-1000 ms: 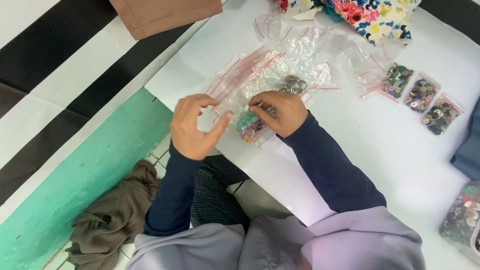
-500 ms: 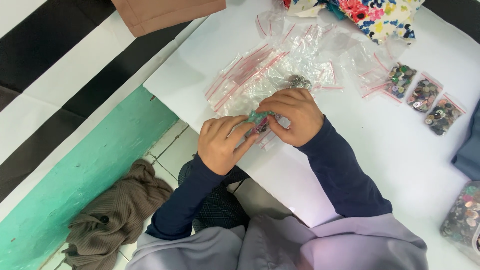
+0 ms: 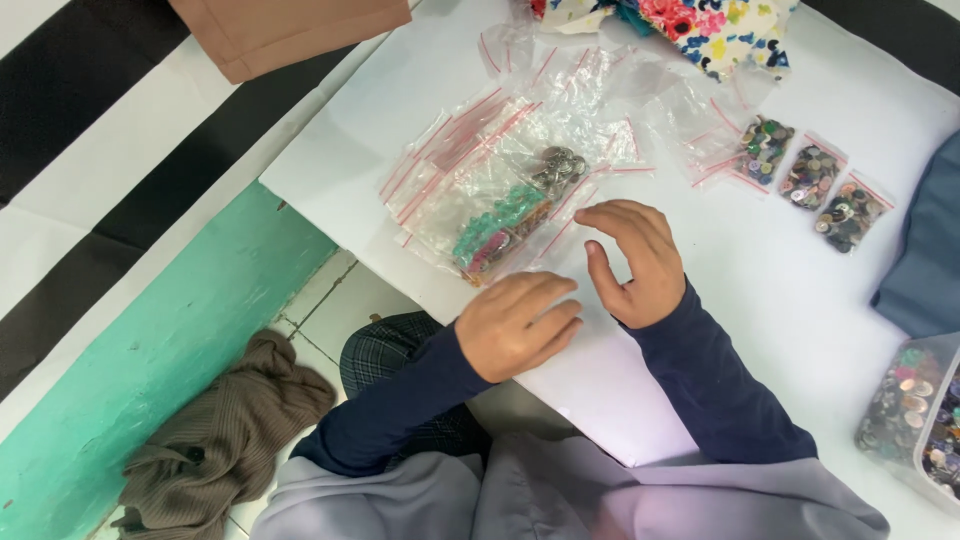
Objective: Sorting various buttons from a plastic container into small zip-lock bags on a white table.
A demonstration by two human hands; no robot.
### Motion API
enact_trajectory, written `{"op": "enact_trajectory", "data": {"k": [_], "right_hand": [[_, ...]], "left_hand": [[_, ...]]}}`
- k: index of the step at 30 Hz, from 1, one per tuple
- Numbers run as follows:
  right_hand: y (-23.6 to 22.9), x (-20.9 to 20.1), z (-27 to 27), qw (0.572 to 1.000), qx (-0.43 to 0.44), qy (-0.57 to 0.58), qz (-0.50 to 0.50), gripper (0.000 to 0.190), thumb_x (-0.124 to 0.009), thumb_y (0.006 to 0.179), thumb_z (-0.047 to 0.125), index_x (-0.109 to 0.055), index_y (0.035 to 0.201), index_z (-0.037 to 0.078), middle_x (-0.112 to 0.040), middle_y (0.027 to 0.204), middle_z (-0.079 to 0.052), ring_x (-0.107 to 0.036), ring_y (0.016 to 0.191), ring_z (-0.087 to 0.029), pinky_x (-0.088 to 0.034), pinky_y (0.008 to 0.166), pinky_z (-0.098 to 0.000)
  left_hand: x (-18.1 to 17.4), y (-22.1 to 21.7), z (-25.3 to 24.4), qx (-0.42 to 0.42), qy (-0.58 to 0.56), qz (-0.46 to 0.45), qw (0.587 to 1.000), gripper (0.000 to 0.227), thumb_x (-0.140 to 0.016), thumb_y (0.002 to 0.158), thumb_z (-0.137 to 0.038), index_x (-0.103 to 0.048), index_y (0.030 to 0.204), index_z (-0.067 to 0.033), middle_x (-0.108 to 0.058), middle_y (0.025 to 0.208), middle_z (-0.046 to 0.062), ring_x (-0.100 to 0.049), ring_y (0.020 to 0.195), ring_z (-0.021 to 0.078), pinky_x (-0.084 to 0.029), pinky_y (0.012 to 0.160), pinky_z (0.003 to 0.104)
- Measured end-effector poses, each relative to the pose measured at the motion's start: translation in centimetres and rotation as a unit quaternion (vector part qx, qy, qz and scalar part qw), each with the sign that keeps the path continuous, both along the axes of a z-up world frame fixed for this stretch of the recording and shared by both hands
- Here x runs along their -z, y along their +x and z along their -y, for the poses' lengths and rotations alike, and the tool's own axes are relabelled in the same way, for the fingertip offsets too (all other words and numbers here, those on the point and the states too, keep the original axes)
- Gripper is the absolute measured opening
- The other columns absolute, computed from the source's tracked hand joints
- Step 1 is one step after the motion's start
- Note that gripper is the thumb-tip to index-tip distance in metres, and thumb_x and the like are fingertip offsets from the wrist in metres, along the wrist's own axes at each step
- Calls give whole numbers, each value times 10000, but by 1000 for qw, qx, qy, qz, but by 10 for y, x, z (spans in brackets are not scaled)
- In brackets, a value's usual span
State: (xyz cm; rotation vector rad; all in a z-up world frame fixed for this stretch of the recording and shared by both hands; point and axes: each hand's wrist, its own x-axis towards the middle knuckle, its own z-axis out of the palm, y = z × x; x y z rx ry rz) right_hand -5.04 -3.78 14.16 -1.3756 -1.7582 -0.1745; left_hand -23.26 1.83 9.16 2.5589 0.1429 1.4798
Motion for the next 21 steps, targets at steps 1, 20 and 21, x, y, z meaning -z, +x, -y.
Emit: {"op": "enact_trajectory", "data": {"k": [1,20,21], "right_hand": [[9,11,7,1000,4,1,0,293,-623,958,-2,-703,1236,41,-723,1182,-92,-670,1093,-313,-491,1009,-436],[116,90,212,954,248,60,155,148,-658,926,157,-756,1031,119,-688,1216,-104,-667,1087,-320,-545,939,-414],[117,85,228,930,286,95,210,132,-673,899,165,-779,977,167,-715,1162,-69,-682,992,-276,-543,885,-395]], "left_hand": [[13,12,5,4,1,0,1000,161,-651,980,-241,-711,1044,-105,-701,1137,129,-700,1036,320,-554,884,395],[62,187,87,175,-19,-134,975,404,-584,965,-224,-562,1341,-79,-486,1434,232,-602,1233,394,-517,1012,478],[58,200,98,222,-34,-100,969,411,-554,1007,-243,-546,1377,-66,-472,1452,244,-574,1293,411,-517,1044,478]]}}
